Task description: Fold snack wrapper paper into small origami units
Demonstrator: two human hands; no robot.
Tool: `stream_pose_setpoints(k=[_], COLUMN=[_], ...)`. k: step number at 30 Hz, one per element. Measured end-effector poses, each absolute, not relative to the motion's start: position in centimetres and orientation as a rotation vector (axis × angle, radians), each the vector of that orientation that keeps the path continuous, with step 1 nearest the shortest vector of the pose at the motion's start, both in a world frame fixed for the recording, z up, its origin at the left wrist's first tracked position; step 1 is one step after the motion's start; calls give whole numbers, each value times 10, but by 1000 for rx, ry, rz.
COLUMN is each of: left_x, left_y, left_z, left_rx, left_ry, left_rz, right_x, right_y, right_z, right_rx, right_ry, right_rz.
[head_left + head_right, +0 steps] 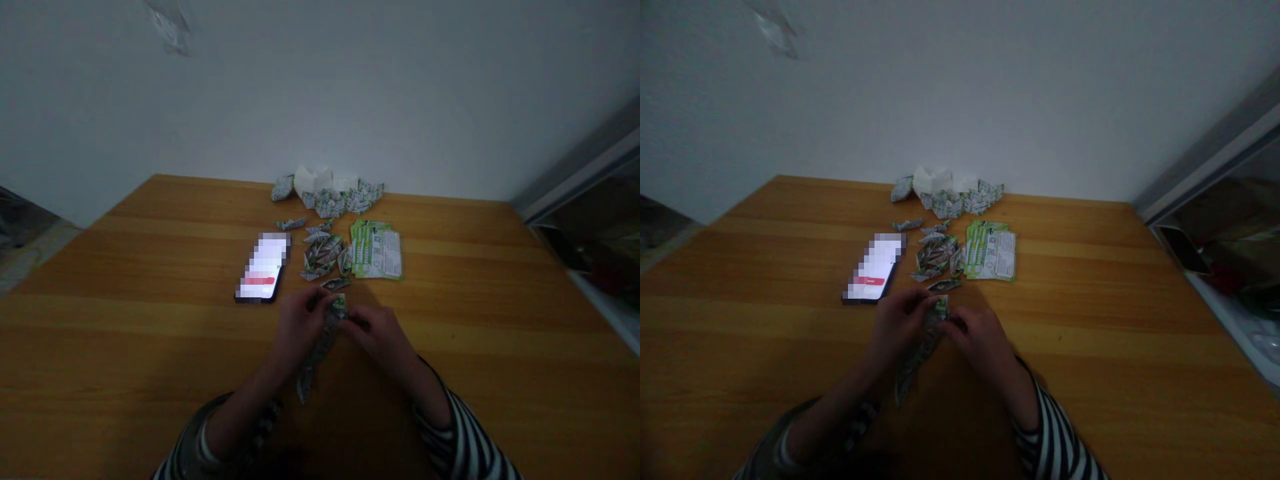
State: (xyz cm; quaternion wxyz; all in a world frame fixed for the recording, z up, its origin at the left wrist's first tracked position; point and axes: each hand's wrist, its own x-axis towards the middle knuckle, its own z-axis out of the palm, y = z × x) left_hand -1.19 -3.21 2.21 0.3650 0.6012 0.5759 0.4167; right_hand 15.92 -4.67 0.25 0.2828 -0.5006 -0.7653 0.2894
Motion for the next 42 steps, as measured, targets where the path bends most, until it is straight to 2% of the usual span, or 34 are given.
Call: stream_pose_setpoints(k=[5, 12, 19, 23, 26, 33, 38, 42], left_x=[-12, -8, -2, -8, -10, -11, -12, -10], left_y=[-32, -32, -39, -36, -35, -34, -33, -38], left_z=[20, 26, 23, 23, 24, 13, 14, 24], left_rx=[1464, 1210, 1252, 1495, 1406, 1288, 1316, 1498], left_ry=[1493, 1354, 1295, 1244, 1176, 1118, 1097, 1305], left_rz=[1100, 1197, 1143, 915, 773, 841, 855, 915], right_x=[154, 151, 147, 151, 156, 154, 151, 154], right_y=[-49, -49, -48, -47, -44, -43, -46, -49], right_z=[-1, 8, -1, -2, 1, -1, -2, 4], right_rx=[-1368, -1323, -1290, -1258, -1224, -1211, -1291, -1344], right_ry=[-2064, -1740, -1596, -1546, -1666, -1653, -1552, -1707], right_rz=[598, 1009, 1034, 1125, 1111, 1159, 962, 398])
